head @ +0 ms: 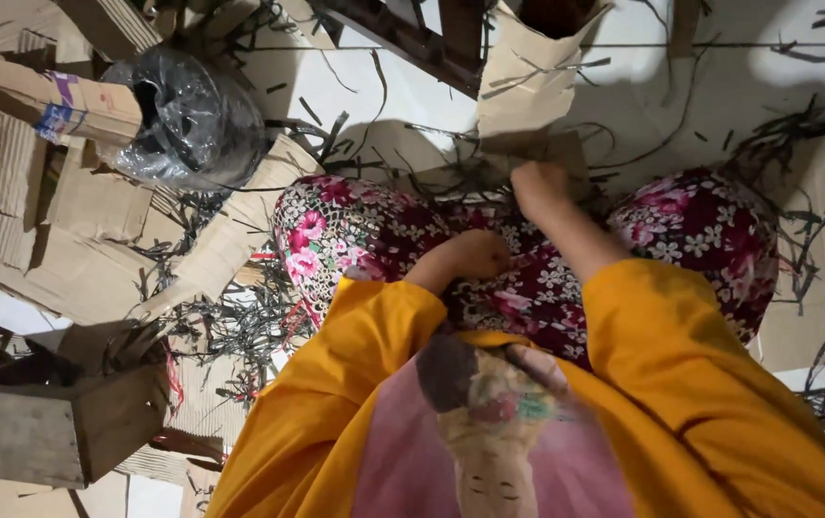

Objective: Wrapping chair legs with cardboard and securing them with plastic ties

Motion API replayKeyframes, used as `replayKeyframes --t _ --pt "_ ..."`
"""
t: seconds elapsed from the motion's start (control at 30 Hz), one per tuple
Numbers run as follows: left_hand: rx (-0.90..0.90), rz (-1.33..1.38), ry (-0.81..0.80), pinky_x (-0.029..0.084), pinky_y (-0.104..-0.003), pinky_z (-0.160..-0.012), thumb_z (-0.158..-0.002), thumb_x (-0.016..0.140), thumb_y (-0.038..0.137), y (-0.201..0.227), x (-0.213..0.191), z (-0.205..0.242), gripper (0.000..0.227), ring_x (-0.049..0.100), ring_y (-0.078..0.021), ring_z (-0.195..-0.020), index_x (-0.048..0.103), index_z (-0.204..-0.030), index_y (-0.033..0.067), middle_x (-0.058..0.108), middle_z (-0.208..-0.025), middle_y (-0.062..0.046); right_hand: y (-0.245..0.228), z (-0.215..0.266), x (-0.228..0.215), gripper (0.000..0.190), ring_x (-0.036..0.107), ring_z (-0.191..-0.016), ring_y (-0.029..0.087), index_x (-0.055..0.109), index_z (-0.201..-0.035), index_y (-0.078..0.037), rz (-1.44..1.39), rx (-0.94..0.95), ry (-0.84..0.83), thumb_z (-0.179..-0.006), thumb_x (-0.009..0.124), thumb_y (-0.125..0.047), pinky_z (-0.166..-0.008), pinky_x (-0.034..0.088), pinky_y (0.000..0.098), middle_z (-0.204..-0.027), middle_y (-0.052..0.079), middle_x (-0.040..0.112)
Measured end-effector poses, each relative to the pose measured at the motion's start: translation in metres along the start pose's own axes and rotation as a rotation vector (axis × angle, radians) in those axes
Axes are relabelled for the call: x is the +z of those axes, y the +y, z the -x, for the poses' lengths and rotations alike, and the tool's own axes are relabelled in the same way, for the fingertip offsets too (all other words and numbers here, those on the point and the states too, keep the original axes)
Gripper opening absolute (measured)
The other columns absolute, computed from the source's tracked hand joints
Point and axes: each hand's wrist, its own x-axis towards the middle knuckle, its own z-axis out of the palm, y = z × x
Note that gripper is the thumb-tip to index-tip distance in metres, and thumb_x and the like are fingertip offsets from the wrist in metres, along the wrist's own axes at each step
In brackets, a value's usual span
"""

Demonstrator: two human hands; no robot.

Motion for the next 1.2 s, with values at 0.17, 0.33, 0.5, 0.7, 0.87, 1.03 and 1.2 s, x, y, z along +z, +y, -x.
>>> replayKeyframes --t 0.17,0.33,0.5,0.7,0.87,1.03,1.2 --pt "-0.015 0.054 0.011 0.057 -0.047 -0.088 -0.1 0.054 0.046 0.039 -0.03 0.034 0.044 0.071 -0.037 -0.1 0.078 -0.106 0.0106 0.076 -0.104 -0.015 -0.001 0.088 -0.107 0.027 0.074 -0.087 0.041 0.082 -0.084 -0.001 -0.063 -0.074 -0.19 -0.075 0.08 -0.027 -0.075 0.061 0.0502 -0.083 0.022 0.077" --pt "-0.055 0.09 0.016 0.056 -0.049 -0.094 -0.095 0.058 0.057 0.049 -0.054 0.061 0.048 0.068 -0.0387 -0.109 0.075 -0.112 0.0149 0.075 -0.11 -0.014 0.017 0.162 -0.16 0.029 0.077 -0.086 0.034 0.087 -0.083 -0.009 0.109 0.108 -0.357 -0.077 0.081 -0.037 -0.079 0.061 0.0464 -0.083 0.016 0.082" --pt "0.082 0.189 0.792 0.057 -0.031 -0.071 -0.091 0.065 0.011 0.118 -0.12 0.113 0.009 0.074 -0.0175 -0.079 0.073 -0.095 0.0134 0.078 -0.094 -0.004 -0.002 0.221 -0.237 0.032 0.071 -0.085 0.022 0.079 -0.106 -0.02 -0.043 0.296 -0.329 -0.084 0.084 -0.042 -0.069 0.047 0.0347 -0.104 0.001 0.079" --pt "0.397 -0.018 1.404 0.048 -0.038 -0.103 -0.092 0.08 0.023 0.169 -0.145 0.083 0.04 0.055 -0.0297 -0.124 0.05 -0.118 0.0124 0.052 -0.122 -0.013 0.069 0.226 -0.22 0.078 0.073 -0.111 0.016 0.064 -0.139 -0.018 -0.508 0.125 -0.267 -0.067 0.093 -0.026 -0.093 0.054 0.0344 -0.126 0.002 0.079" --pt "0.583 0.05 1.48 0.051 -0.034 -0.097 -0.094 0.077 0.013 0.178 -0.155 0.053 0.032 0.06 -0.0233 -0.109 0.053 -0.114 0.0083 0.058 -0.113 -0.01 0.126 0.21 -0.178 0.06 0.074 -0.081 0.017 0.064 -0.138 -0.013 -0.681 -0.242 -0.134 -0.079 0.075 -0.009 -0.078 0.06 0.0342 -0.094 0.006 0.077" --pt "0.643 -0.016 1.498 0.055 -0.031 -0.088 -0.096 0.073 0.004 0.183 -0.161 0.056 0.025 0.063 -0.0179 -0.089 0.057 -0.114 0.0051 0.062 -0.098 -0.008 0.142 0.208 -0.168 0.051 0.069 -0.047 0.019 0.056 -0.141 -0.007 -0.963 -0.386 -0.222 -0.092 0.06 0.005 -0.047 0.058 0.0342 -0.056 0.011 0.071" --pt "0.62 -0.165 1.484 0.051 -0.03 -0.073 -0.103 0.07 0.0 0.182 -0.155 0.047 0.03 0.056 -0.0186 -0.081 0.064 -0.131 0.0106 0.054 -0.095 -0.006 0.141 0.209 -0.173 0.036 0.067 -0.049 0.018 0.067 -0.126 -0.007 -0.854 -0.344 -0.178 -0.09 0.066 0.001 -0.05 0.057 0.0339 -0.058 0.008 0.071"
